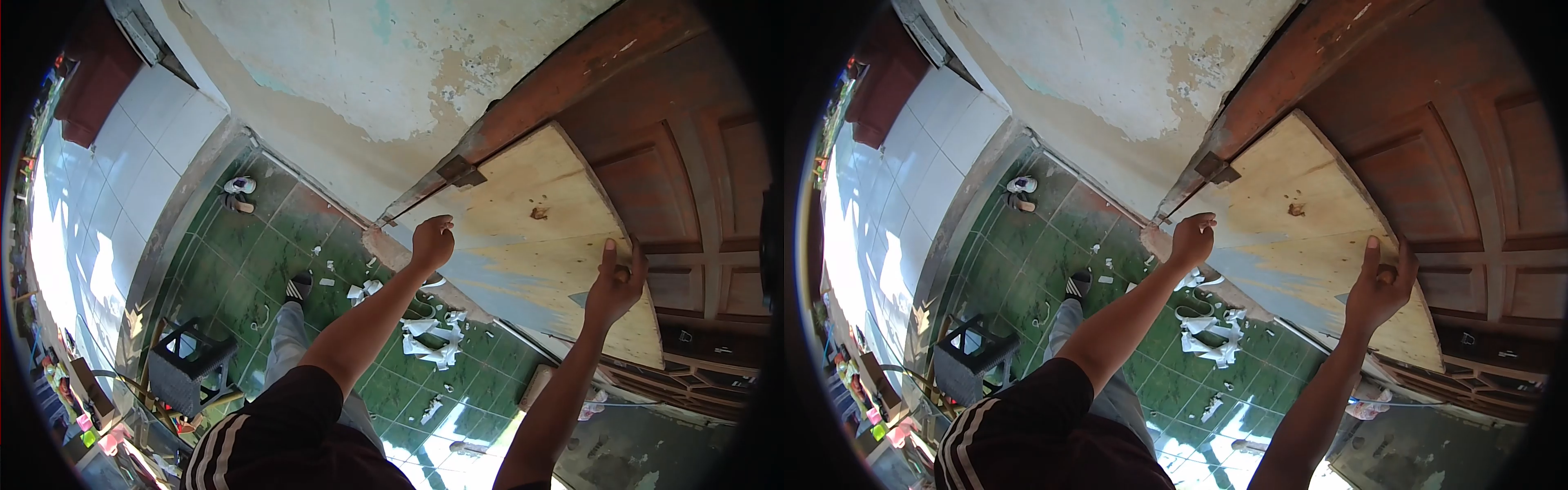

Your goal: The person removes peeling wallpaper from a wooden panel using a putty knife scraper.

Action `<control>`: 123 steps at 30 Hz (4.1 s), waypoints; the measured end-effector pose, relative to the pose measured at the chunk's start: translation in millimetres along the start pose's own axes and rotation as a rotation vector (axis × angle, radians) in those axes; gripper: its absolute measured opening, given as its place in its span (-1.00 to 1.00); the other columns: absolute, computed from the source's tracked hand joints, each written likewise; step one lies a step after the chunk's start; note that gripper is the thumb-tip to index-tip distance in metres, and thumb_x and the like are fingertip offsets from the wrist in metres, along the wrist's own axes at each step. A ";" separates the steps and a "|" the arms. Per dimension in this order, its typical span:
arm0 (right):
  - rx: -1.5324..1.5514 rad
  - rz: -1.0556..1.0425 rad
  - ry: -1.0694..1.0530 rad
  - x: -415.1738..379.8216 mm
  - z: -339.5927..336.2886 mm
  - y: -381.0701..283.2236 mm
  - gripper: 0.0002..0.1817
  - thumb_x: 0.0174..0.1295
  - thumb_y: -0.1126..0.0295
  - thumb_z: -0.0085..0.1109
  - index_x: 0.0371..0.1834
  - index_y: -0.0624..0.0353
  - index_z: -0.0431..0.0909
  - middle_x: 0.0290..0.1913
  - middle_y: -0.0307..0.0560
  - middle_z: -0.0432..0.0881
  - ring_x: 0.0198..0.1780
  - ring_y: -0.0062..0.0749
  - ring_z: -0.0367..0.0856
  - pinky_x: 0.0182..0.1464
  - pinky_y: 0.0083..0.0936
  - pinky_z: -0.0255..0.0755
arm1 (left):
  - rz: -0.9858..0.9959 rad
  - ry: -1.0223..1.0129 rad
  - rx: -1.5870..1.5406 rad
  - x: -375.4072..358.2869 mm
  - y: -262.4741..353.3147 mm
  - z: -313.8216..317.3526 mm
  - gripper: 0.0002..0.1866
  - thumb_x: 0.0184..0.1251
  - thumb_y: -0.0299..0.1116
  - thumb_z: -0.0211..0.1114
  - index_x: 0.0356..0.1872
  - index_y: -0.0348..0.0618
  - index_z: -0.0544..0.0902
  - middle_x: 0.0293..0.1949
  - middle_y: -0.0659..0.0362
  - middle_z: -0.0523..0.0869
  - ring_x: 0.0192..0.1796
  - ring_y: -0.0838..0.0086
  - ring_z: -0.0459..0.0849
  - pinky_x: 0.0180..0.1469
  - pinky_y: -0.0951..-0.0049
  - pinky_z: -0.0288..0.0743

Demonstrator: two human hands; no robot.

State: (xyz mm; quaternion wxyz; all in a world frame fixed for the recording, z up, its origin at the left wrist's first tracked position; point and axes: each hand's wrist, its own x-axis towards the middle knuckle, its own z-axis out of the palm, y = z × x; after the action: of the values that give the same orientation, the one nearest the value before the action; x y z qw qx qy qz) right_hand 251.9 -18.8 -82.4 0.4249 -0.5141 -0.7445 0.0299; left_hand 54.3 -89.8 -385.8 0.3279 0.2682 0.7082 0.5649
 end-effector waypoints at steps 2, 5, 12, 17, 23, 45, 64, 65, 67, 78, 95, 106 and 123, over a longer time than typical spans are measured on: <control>-0.027 -0.020 0.013 -0.1 1.0 3.2 -0.48 0.44 0.20 0.46 0.39 0.16 0.64 0.07 -0.10 0.66 -0.29 -0.51 0.65 -0.25 -0.52 0.57 | 0.123 0.155 -0.110 4.5 54.8 -10.8 -0.69 0.36 -0.21 0.49 -0.10 -0.27 0.87 -0.16 -0.07 0.90 -0.05 0.17 0.88 0.09 0.25 0.69; 0.000 -0.016 0.016 -0.2 1.3 3.2 -0.48 0.44 0.19 0.46 0.39 0.16 0.63 0.07 -0.10 0.66 -0.29 -0.50 0.65 -0.25 -0.51 0.57 | 0.145 0.203 -0.106 14.8 101.6 -23.5 -0.66 0.34 -0.16 0.54 -0.12 -0.27 0.88 -0.20 -0.08 0.90 -0.08 0.21 0.89 0.07 0.25 0.68; -0.060 -0.011 0.007 1.3 -0.9 0.1 -0.48 0.45 0.19 0.45 0.39 0.17 0.63 0.08 -0.10 0.66 -0.27 -0.50 0.66 -0.22 -0.48 0.58 | 0.056 0.165 -0.163 16.5 114.5 -28.3 -0.72 0.33 -0.19 0.50 -0.21 -0.25 0.90 -0.23 -0.11 0.89 -0.11 0.18 0.88 0.03 0.30 0.65; -0.056 0.000 0.015 0.3 0.2 -2.2 -0.49 0.45 0.19 0.45 0.38 0.17 0.64 0.08 -0.10 0.67 -0.26 -0.50 0.65 -0.22 -0.49 0.57 | 0.075 0.238 -0.165 16.9 112.2 -21.8 -0.74 0.33 -0.23 0.44 -0.21 -0.23 0.90 -0.25 -0.10 0.89 -0.13 0.18 0.88 0.05 0.30 0.63; -0.067 0.008 0.016 -1.7 -0.1 -4.7 -0.49 0.45 0.21 0.46 0.38 0.18 0.63 0.08 -0.10 0.67 -0.24 -0.49 0.65 -0.21 -0.49 0.57 | -0.277 0.053 -0.002 13.4 26.5 -11.3 -0.79 0.27 -0.26 0.41 -0.30 -0.15 0.89 -0.27 -0.09 0.87 -0.14 0.00 0.86 -0.02 0.10 0.69; -0.035 -0.013 0.045 -0.6 3.2 4.5 -0.47 0.43 0.21 0.48 0.37 0.22 0.64 0.13 -0.06 0.67 -0.27 -0.50 0.66 -0.23 -0.49 0.54 | 0.514 0.112 0.067 -8.1 13.9 -3.8 -0.77 0.47 -0.35 0.31 -0.24 -0.29 0.86 -0.34 -0.08 0.86 -0.16 -0.03 0.85 0.03 0.08 0.69; 0.065 -0.016 0.081 -19.9 2.3 -17.5 -0.39 0.35 0.49 0.35 0.49 0.20 0.49 0.46 0.05 0.42 0.00 -0.39 0.67 -0.16 -0.54 0.53 | 0.047 -0.335 0.518 -21.0 83.3 -71.1 -0.86 0.24 -0.53 0.27 -0.39 -0.26 0.80 -0.10 -0.15 0.84 0.05 -0.01 0.80 0.15 0.06 0.67; 0.204 -0.035 0.107 -31.5 2.9 -16.8 -0.38 0.30 0.58 0.28 0.48 0.19 0.49 0.49 0.07 0.37 0.06 -0.37 0.66 -0.16 -0.56 0.51 | 0.227 -0.289 0.535 -19.1 51.4 -73.3 -0.87 0.25 -0.52 0.30 -0.32 -0.25 0.81 -0.04 -0.14 0.83 0.12 -0.01 0.78 0.17 0.06 0.66; 0.244 -0.177 0.234 -41.4 6.3 -4.9 -0.40 0.10 0.75 0.00 0.27 0.18 0.56 0.40 0.07 0.33 0.08 -0.35 0.57 -0.20 -0.61 0.45 | 0.400 -0.225 0.597 -25.7 25.1 -82.8 -0.85 0.28 -0.48 0.35 -0.19 -0.21 0.83 0.03 -0.09 0.83 0.20 0.01 0.75 0.23 0.06 0.63; 0.124 0.161 -0.339 -102.4 -21.9 0.5 -0.72 0.32 0.52 0.43 0.08 0.24 0.71 -0.16 -0.04 0.53 -0.39 -0.33 0.44 -0.24 -0.35 0.44 | 0.247 -0.759 0.692 -64.9 77.4 -117.6 -0.24 0.33 -0.64 0.18 0.61 0.00 0.42 -0.16 -0.20 0.83 -0.12 -0.13 0.82 0.00 -0.11 0.66; 0.051 0.153 0.068 -92.0 13.6 -70.8 -0.81 0.24 0.63 0.42 -0.10 0.22 0.72 -0.04 0.09 0.80 -0.11 0.09 0.82 -0.10 -0.19 0.72 | 1.391 -0.455 0.855 42.7 356.9 -76.9 -0.46 0.35 -0.31 0.40 0.37 -0.08 0.62 0.28 0.04 0.67 0.30 0.12 0.65 0.27 0.07 0.58; -0.054 0.273 0.324 -111.2 59.7 -91.6 -0.85 0.25 0.62 0.37 -0.14 0.23 0.73 -0.08 0.08 0.80 -0.10 0.11 0.80 -0.03 -0.13 0.69 | 1.265 -0.700 0.942 53.9 358.2 -77.3 -0.46 0.50 -0.21 0.31 0.43 -0.14 0.55 0.13 0.03 0.75 0.21 0.14 0.73 0.16 0.12 0.64; -0.140 0.235 0.166 -112.4 48.8 -63.7 -0.84 0.26 0.58 0.41 -0.11 0.20 0.70 -0.08 0.07 0.80 -0.10 0.13 0.80 -0.03 -0.12 0.69 | 1.298 -0.694 0.969 48.3 359.5 -82.4 -0.32 0.37 -0.46 0.25 0.55 -0.16 0.46 0.13 0.07 0.67 0.24 0.20 0.63 0.27 0.23 0.56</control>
State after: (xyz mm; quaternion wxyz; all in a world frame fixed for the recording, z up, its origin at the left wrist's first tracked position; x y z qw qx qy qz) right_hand 184.8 -118.4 -150.5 0.4417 -0.6270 -0.6415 -0.0153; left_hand -36.6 -26.7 -30.6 -0.0109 0.8838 0.4382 0.1636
